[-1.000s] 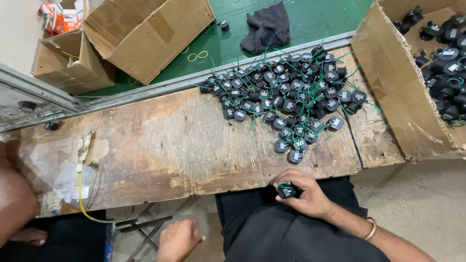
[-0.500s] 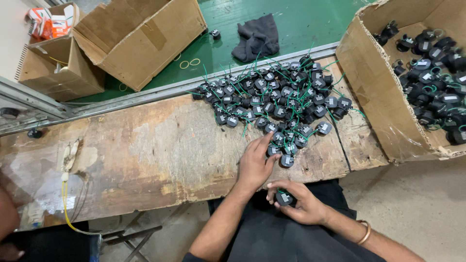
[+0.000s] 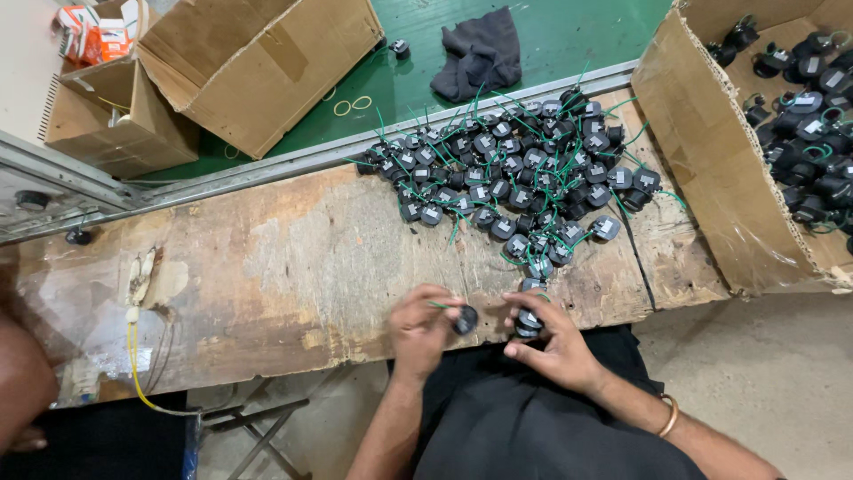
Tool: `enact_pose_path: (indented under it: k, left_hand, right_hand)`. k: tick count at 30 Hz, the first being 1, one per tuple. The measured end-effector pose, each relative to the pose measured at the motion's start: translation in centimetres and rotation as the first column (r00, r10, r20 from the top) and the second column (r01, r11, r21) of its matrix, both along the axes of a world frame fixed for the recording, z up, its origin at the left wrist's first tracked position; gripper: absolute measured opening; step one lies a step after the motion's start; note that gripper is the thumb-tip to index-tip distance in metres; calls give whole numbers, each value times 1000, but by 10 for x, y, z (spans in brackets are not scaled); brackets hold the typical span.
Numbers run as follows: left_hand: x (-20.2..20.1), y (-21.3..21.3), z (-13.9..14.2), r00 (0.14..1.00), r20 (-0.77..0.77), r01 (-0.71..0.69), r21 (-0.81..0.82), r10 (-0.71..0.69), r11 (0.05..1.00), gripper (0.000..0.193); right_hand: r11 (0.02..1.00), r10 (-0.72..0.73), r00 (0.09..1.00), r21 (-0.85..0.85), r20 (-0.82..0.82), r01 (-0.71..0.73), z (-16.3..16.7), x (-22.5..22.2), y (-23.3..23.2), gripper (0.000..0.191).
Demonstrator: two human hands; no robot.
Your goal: The person picks up black power adapters with green cords from the workbench, wraps the cord around each adapter by hand, and places the finished adapters into a cardboard box beside the bench, repeating this for a pile of adapters.
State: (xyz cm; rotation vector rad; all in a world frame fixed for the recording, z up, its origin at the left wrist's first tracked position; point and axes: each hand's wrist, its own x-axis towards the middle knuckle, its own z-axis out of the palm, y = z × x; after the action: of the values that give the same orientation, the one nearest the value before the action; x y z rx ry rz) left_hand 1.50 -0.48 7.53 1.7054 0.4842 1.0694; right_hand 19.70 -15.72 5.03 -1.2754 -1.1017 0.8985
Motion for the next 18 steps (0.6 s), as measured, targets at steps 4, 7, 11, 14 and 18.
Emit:
enact_pose_path:
  k: [4, 7, 11, 14, 18]
  left_hand:
    - [29, -32, 5, 994, -28, 106, 165, -102, 981, 16]
    - [37, -33, 14, 991, 33, 114, 260, -127, 959, 16]
    - [25, -22, 16, 965, 3, 241, 382, -262, 892, 23]
    - [24, -22, 4, 962, 19, 257, 279, -273, 925, 18]
    - [26, -38, -19, 945, 228, 310, -411, -233, 857, 27]
  right_hand:
    - [990, 102, 982, 79, 161, -116, -3, -5, 3, 43]
    - [981, 9, 970, 185, 244, -56, -5, 0, -1, 47]
    - [984, -62, 966, 177, 252, 17, -4, 7, -7, 45]
    - [989, -33, 964, 150, 265, -7, 0, 4, -4, 42]
    - [983, 50, 954, 154, 295, -99, 4, 0, -1, 45]
